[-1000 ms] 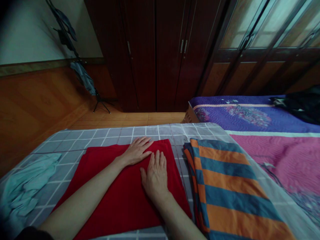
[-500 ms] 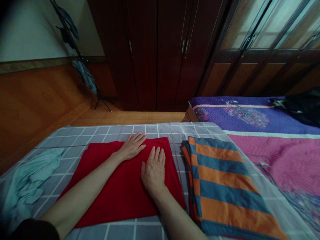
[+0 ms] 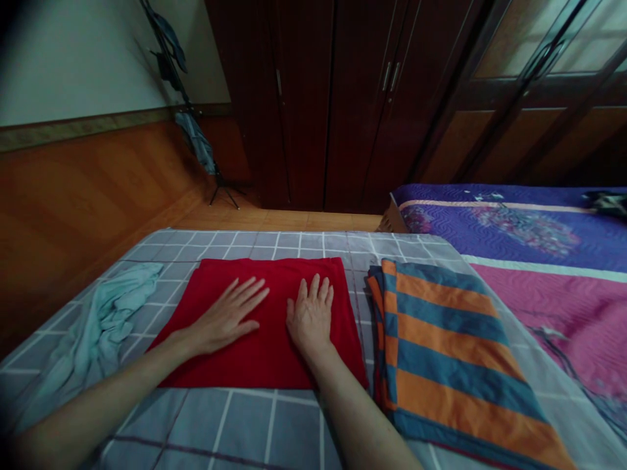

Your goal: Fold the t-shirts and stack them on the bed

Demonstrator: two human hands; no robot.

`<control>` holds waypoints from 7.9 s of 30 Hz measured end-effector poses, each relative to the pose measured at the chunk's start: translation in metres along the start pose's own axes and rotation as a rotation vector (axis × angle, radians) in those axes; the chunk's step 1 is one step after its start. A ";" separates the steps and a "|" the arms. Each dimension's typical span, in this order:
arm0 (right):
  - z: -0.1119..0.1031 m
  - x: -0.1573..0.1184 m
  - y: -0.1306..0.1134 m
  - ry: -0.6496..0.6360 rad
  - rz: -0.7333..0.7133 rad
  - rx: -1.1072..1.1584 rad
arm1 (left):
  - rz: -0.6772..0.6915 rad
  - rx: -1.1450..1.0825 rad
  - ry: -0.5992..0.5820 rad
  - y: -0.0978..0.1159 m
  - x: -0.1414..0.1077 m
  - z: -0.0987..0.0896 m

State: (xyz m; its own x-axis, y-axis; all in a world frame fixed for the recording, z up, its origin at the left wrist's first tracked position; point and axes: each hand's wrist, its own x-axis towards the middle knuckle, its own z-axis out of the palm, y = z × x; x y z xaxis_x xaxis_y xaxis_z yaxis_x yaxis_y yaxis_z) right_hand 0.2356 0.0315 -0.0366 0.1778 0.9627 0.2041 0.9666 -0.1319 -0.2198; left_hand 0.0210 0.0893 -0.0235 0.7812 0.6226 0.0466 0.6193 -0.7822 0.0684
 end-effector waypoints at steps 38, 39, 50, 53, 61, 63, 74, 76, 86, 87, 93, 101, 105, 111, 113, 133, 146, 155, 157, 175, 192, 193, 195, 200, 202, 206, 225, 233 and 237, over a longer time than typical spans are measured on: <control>-0.044 -0.011 0.101 -0.279 0.437 0.205 | -0.442 -0.509 0.453 -0.084 -0.126 0.018; -0.046 -0.010 0.100 -0.308 0.449 0.257 | -0.445 -0.530 0.462 -0.084 -0.126 0.018; -0.083 -0.019 0.022 -0.396 0.742 1.016 | -0.626 -0.810 0.549 -0.088 -0.123 0.011; -0.085 -0.003 -0.008 -0.372 0.628 1.095 | -0.686 -0.890 0.596 -0.089 -0.124 0.007; -0.045 0.035 -0.138 -0.447 0.061 0.929 | -0.727 -1.190 0.628 -0.088 -0.125 -0.004; -0.024 0.026 -0.172 -0.458 -0.107 0.729 | -0.723 -1.210 0.602 -0.088 -0.124 -0.004; -0.005 -0.001 -0.222 -0.436 -0.370 0.054 | -0.605 -1.111 0.533 -0.093 -0.127 0.009; -0.006 0.000 -0.224 -0.430 -0.395 0.056 | -0.605 -1.110 0.536 -0.092 -0.127 0.009; -0.009 -0.018 -0.218 -0.452 -0.593 0.233 | -0.612 -1.056 0.524 -0.092 -0.127 0.005; -0.012 -0.013 -0.212 -0.471 -0.599 0.289 | -0.618 -1.044 0.531 -0.090 -0.127 0.003; -0.006 0.054 -0.174 -0.275 -0.478 0.267 | -0.271 -0.593 0.623 -0.059 -0.131 -0.021; 0.046 0.106 -0.187 -0.269 -0.711 0.123 | -0.071 -0.354 0.379 -0.050 -0.136 -0.024; 0.044 0.101 -0.185 -0.255 -0.712 0.098 | -0.092 -0.349 0.353 -0.051 -0.136 -0.022; 0.019 0.038 -0.135 -0.190 -0.801 0.069 | -0.167 -0.317 0.325 -0.052 -0.134 -0.014; 0.012 0.012 -0.112 -0.186 -0.789 0.069 | -0.184 -0.304 0.328 -0.052 -0.134 -0.012; -0.006 -0.044 -0.078 -0.454 -0.844 0.228 | -0.227 -0.092 0.028 -0.082 -0.029 -0.005; -0.010 -0.044 -0.078 -0.556 -0.831 0.267 | -0.285 -0.003 0.096 -0.077 -0.018 0.001; -0.017 -0.044 -0.080 -0.557 -0.825 0.292 | -0.132 -0.050 0.092 -0.060 -0.014 -0.001; -0.016 -0.045 -0.079 -0.560 -0.825 0.299 | -0.233 -0.014 0.072 -0.061 -0.006 -0.007; -0.016 -0.047 -0.075 -0.544 -0.806 0.350 | -0.090 -0.463 0.323 -0.063 0.029 0.001; -0.012 -0.046 -0.076 -0.479 -0.840 0.306 | -0.527 -0.531 0.539 -0.088 0.028 0.004; -0.011 -0.046 -0.076 -0.476 -0.842 0.304 | -0.584 -0.508 0.561 -0.096 0.025 0.001; -0.011 -0.047 -0.075 -0.459 -0.845 0.306 | -0.690 -0.439 0.593 -0.110 0.014 -0.008; -0.009 -0.047 -0.075 -0.441 -0.853 0.307 | -0.657 -0.252 0.547 -0.102 -0.004 -0.038; -0.008 -0.047 -0.076 -0.443 -0.857 0.300 | -0.464 -0.234 0.445 -0.078 0.002 -0.039; -0.005 -0.048 -0.077 -0.456 -0.860 0.276 | 0.026 -0.190 0.003 -0.038 0.024 -0.019; -0.002 -0.035 -0.067 -0.377 -0.853 0.219 | -0.173 0.053 0.013 -0.032 -0.084 -0.001; -0.003 -0.012 -0.059 -0.257 -0.725 0.091 | -0.160 0.050 0.062 -0.036 -0.085 0.005; -0.001 -0.024 -0.068 -0.311 -0.880 0.160 | -0.147 0.023 0.067 -0.038 -0.087 0.005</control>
State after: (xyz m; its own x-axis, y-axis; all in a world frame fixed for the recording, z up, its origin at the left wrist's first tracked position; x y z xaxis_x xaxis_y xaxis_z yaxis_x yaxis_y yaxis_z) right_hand 0.1658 0.0168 -0.0260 -0.6822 0.7242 0.1007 0.6895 0.6830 -0.2409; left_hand -0.0697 0.0648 -0.0352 0.6752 0.7302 0.1045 0.7290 -0.6822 0.0566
